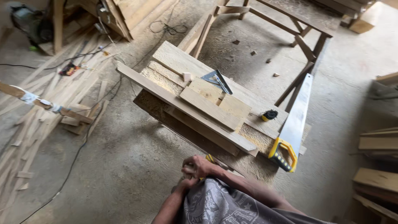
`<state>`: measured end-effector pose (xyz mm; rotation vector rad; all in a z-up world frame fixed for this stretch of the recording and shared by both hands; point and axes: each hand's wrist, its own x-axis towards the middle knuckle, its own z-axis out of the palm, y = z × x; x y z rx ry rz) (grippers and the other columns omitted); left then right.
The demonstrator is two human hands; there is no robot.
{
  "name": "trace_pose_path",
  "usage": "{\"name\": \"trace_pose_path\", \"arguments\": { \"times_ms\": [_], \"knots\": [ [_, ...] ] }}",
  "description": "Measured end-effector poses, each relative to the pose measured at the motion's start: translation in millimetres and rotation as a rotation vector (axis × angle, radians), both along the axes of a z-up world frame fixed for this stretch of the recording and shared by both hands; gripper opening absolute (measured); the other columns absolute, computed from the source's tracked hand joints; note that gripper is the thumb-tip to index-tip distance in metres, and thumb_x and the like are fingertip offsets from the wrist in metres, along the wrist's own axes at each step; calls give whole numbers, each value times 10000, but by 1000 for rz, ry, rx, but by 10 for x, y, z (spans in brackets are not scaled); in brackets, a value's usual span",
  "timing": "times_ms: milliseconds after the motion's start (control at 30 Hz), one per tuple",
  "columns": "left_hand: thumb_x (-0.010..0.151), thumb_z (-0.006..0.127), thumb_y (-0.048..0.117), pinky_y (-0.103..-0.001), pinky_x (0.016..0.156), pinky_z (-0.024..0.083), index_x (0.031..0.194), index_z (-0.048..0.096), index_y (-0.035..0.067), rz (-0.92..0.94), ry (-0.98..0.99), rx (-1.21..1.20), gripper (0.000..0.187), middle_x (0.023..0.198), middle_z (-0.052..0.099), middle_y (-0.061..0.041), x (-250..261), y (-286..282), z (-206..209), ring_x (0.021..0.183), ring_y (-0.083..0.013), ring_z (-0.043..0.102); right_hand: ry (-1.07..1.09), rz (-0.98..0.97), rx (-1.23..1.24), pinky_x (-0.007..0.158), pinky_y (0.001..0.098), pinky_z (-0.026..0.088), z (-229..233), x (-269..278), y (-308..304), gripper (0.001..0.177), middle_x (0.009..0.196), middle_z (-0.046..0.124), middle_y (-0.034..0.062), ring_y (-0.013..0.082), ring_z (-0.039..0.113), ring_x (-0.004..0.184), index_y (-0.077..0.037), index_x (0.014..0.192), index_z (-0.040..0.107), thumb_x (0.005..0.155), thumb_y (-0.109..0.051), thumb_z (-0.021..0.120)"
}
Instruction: The person uses a hand saw to cut a wooden plank on a workbench. They mark the wood with a square and pencil, then saw along the marked line to separate a piece.
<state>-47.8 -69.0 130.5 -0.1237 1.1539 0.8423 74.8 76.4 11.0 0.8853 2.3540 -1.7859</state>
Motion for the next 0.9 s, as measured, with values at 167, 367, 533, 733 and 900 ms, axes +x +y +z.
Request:
{"name": "trace_pose_path", "arguments": {
  "times_ms": [167,367,533,733,900],
  "knots": [
    [861,680,418,-299,941,515,1205,768,26,-69,-105,-93,529,1133,767,-98,-286,-323,337,1050,-185,683,-96,-357,0,733,353,536,242,331,-289,332,953,739,161,226,668,830,-104,1145,779,895,-313,719],
    [911,650,543,-379,988,509,1288,696,27,-256,7,-329,640,1238,755,-173,-475,-396,532,1121,-334,693,-86,-592,-105,820,366,602,649,609,-630,392,1161,737,81,181,725,906,-145,1236,724,885,-306,661],
    [875,576,561,-345,1018,477,1316,736,112,-237,41,0,649,1298,749,-106,-490,-406,485,1197,-249,674,-219,-531,-59,834,395,587,707,616,-553,419,1023,811,141,216,735,863,-163,1287,732,902,-310,655],
    [889,570,516,-347,984,484,1288,734,135,-236,115,65,576,1259,748,-106,-269,-624,-555,1163,-249,681,207,-507,34,907,381,594,563,748,-209,350,1193,740,127,227,717,1050,-48,1289,692,953,-133,641],
    [900,587,471,-368,952,499,1251,736,114,-372,350,70,521,1205,749,-130,90,-970,-1981,1119,-275,695,119,-636,-85,741,310,625,601,1026,282,342,1057,751,132,148,725,852,-30,1272,665,950,-143,697]
  ]
}}
